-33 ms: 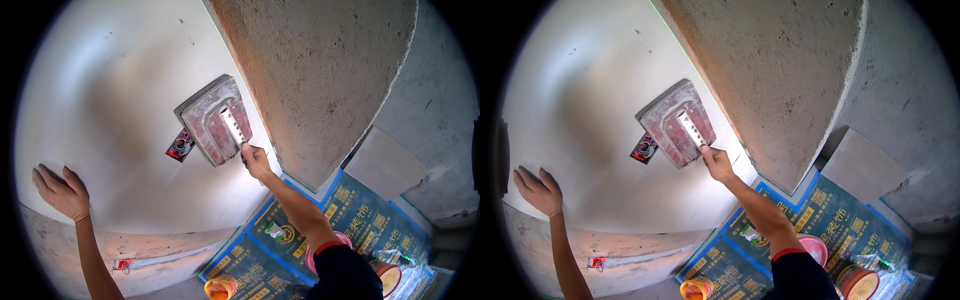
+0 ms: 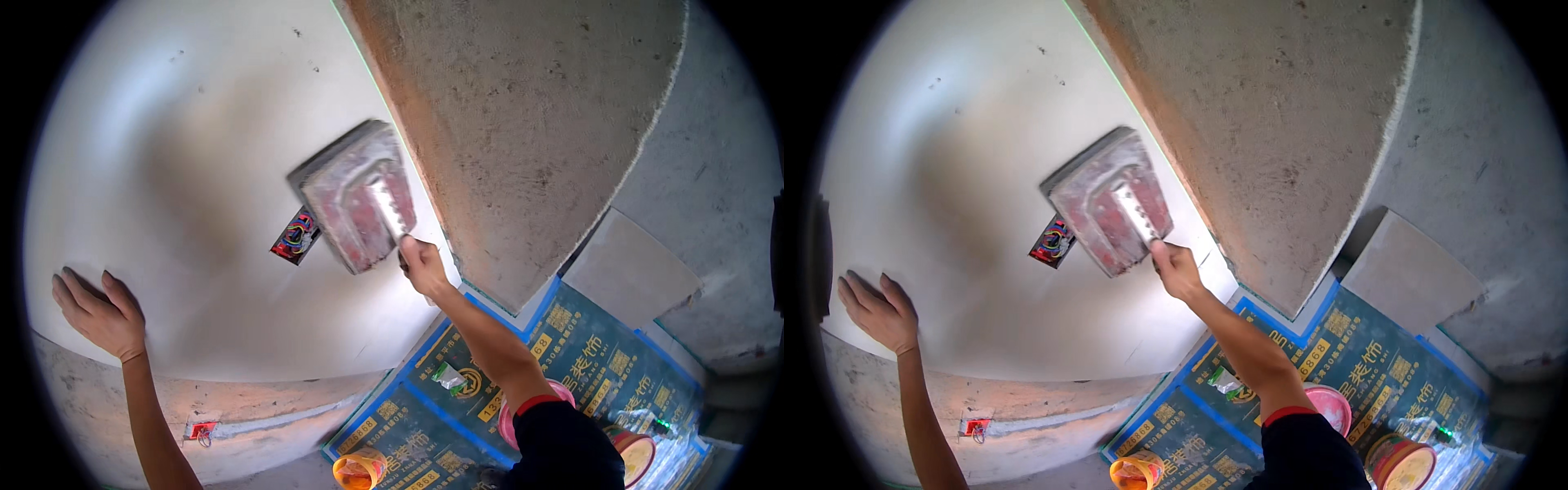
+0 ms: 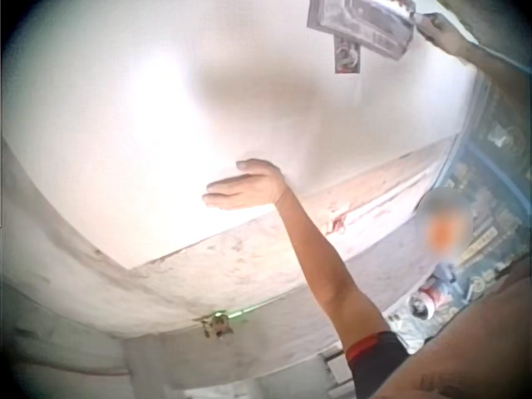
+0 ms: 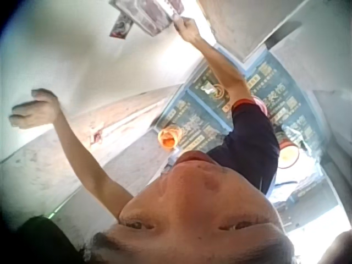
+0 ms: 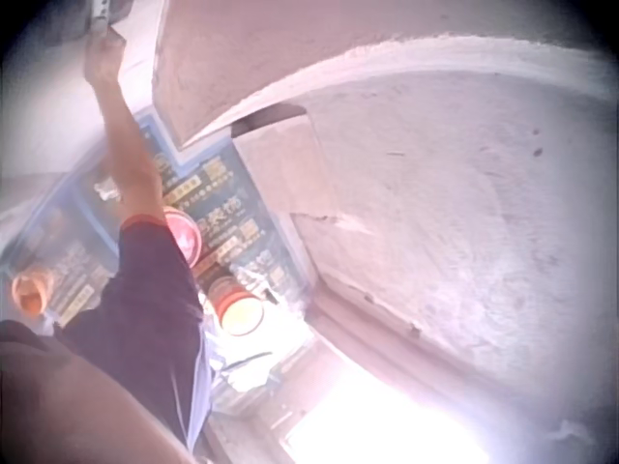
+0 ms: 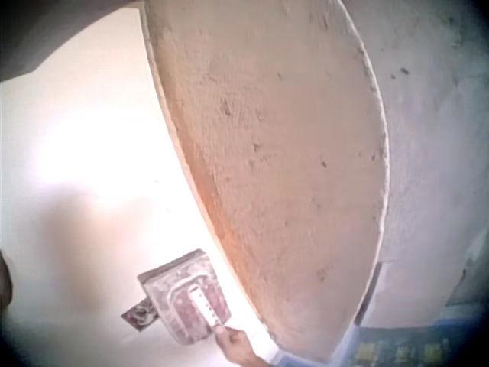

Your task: The person applies mortar to a large white tile, presses it against a concrete wall, and uses a rubber mallet and a grout float to secure and level it.

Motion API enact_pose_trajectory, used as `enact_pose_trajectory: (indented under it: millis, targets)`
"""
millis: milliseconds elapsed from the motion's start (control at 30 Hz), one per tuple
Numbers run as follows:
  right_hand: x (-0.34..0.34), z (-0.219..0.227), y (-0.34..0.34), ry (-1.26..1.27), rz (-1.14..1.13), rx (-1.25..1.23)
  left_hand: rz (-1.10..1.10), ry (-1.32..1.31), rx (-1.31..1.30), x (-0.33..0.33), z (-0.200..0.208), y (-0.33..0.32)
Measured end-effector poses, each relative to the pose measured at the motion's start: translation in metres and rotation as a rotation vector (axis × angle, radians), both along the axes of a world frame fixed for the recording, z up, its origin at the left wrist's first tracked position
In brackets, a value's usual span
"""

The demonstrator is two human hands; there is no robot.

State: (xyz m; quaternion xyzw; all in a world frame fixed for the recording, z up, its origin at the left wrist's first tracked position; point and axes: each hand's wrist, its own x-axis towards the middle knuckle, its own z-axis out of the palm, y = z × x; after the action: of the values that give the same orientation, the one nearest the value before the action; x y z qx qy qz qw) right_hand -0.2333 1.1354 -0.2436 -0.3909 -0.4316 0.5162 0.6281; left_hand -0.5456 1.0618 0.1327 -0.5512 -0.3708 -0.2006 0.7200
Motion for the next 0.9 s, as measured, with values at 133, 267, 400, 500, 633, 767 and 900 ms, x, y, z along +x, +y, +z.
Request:
enact_pose_trajectory:
  millis: [133,267,400,500,633,767,900]
  targets:
    - [0.015,-0.018,0.015,-0.118,-0.254,0.163,-0.021,0.051,-0.015,0.011,-0.002,0.016]
    - [0.008,-0.012,0.041,-0.083,-0.178,0.106,0.009,0.073,0.009,0.008,-0.002,0.012]
    - [0.000,-0.010,0.035,-0.041,-0.120,0.064,-0.027,-0.186,0.163,0.012,-0.047,0.043]
    - [0.006,-0.013,0.039,-0.036,-0.079,0.073,0.036,-0.457,0.006,0.051,-0.127,0.071]
    - [0.025,0.010,0.015,0.056,0.034,-0.044,-0.006,-0.432,0.005,0.077,-0.145,0.071]
    - [0.023,-0.019,0.015,0.011,-0.097,0.378,0.007,-0.409,0.006,0.077,-0.145,0.071]
    - [0.010,0.004,0.034,-0.324,-0.097,0.207,-0.011,-0.395,0.018,0.069,-0.147,0.069]
